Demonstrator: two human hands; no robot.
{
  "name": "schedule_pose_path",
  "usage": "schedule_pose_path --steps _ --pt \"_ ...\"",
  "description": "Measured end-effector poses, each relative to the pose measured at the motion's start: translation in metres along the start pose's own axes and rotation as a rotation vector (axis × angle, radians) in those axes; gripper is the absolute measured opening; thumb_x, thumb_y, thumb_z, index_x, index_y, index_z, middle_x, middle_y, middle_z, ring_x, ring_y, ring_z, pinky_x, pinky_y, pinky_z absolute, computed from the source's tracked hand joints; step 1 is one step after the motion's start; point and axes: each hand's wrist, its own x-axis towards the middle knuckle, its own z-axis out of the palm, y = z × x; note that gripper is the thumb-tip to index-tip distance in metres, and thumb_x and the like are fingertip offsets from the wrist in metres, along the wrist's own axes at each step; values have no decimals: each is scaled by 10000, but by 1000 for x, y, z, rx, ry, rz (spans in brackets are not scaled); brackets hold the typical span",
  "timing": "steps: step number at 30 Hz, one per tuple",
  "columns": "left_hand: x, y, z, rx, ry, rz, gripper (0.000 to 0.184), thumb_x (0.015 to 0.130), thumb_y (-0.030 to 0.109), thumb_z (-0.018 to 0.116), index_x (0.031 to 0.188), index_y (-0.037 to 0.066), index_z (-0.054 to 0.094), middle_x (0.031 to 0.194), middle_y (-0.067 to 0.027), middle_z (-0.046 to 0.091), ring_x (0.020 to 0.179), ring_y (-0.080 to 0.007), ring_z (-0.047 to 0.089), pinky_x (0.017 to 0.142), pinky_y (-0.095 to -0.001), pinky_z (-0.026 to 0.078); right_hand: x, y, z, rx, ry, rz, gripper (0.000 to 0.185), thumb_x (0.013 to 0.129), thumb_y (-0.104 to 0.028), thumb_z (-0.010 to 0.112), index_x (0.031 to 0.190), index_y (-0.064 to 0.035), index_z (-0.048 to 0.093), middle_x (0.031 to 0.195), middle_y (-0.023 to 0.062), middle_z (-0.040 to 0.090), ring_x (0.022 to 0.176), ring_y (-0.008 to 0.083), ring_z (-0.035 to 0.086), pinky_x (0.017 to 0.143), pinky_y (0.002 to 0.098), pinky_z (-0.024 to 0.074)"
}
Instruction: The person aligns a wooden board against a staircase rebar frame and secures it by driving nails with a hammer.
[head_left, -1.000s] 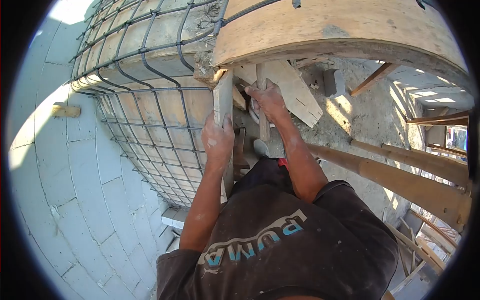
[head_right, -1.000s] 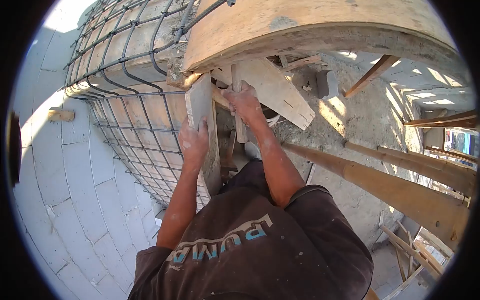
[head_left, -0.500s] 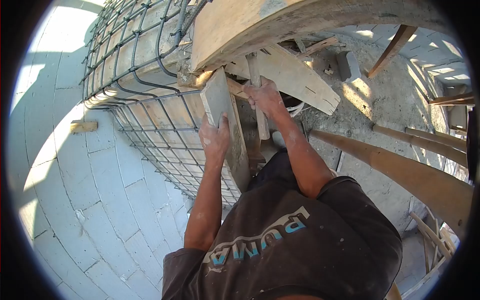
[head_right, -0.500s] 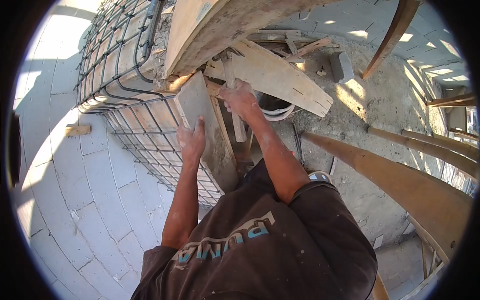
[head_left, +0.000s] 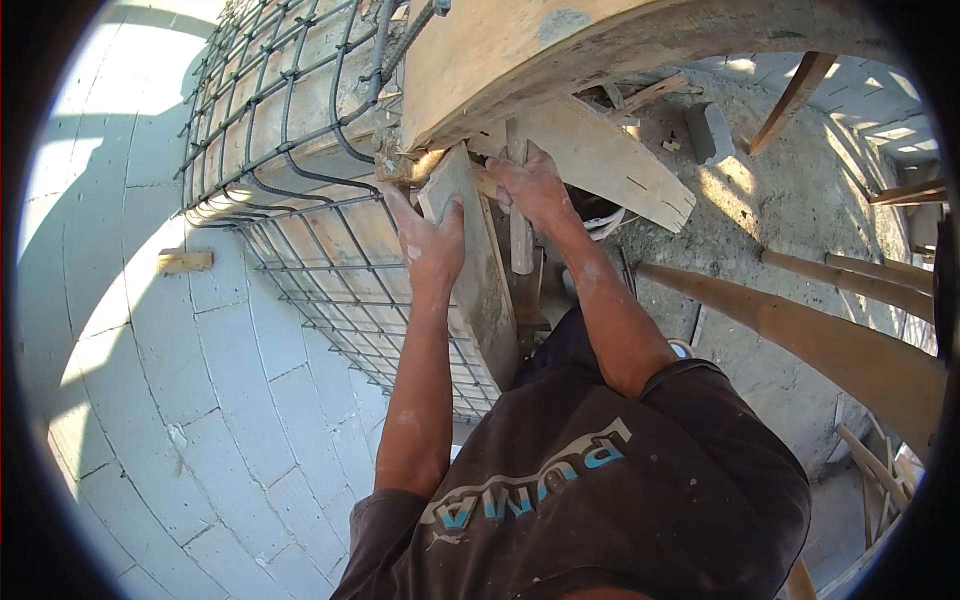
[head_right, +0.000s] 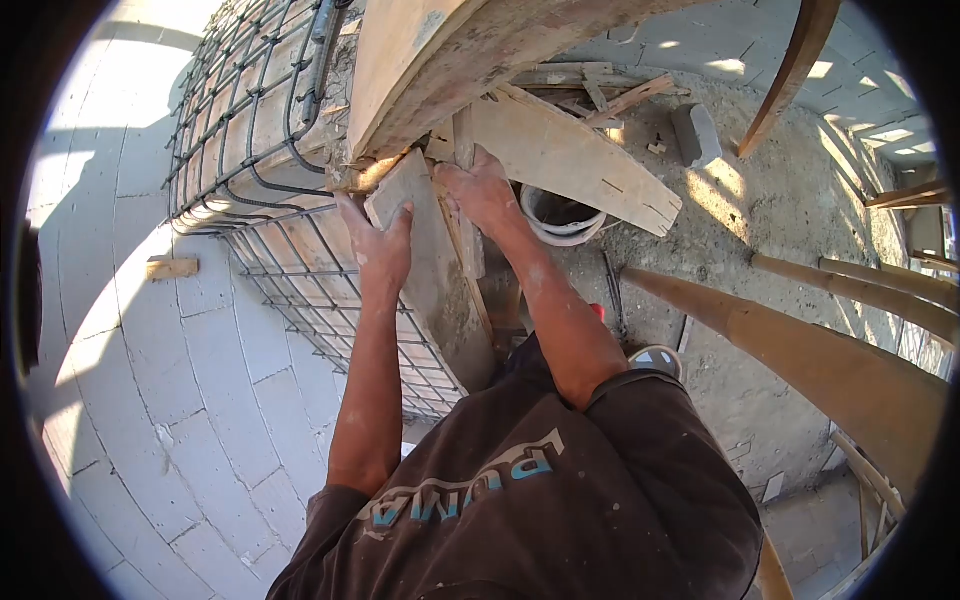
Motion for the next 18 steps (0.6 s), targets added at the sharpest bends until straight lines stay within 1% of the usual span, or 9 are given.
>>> schedule_pose_path --steps 3,6,9,12,15,18 --pt "-3 7 -3 55 -9 -23 922 836 183 713 1478 -122 126 1459 -360 323 1359 -458 358 1123 -419 299 14 13 8 -5 -3 9 204 896 -163 635 976 -17 516 675 32 524 517 119 498 468 298 434" --pt "-2 -2 2 96 32 21 899 842 185 707 1473 -124 147 1429 -360 371 1316 -474 405 1095 -432 329 19 22 10 -13 25 6 231 902 -182 631 1003 -6 520 679 36 531 525 122 506 472 302 436" --pt "-3 10 -5 42 -28 -75 935 829 205 730 1476 -121 139 1451 -331 364 1361 -411 380 1119 -396 302 14 25 12 9 56 7 261 901 -201 632 1024 5 529 682 41 542 534 122 511 477 306 436" --pt "3 28 -10 -69 -29 -146 912 793 179 746 1452 -121 192 1408 -326 408 1318 -419 424 1098 -409 325 11 27 18 63 100 -4 256 899 -205 629 1017 5 544 676 42 550 539 122 517 480 309 438" --pt "4 29 -4 -98 22 -181 891 765 155 757 1429 -115 228 1373 -319 436 1281 -423 453 1081 -419 339 6 20 22 84 120 -14 246 892 -212 630 996 -2 552 673 45 561 535 129 525 486 318 445" --pt "5 24 0 -50 58 -150 862 767 160 761 1412 -111 259 1356 -316 449 1263 -427 463 1070 -422 345 4 18 24 88 129 -22 253 883 -230 633 977 -10 549 679 50 573 531 137 533 494 329 454"
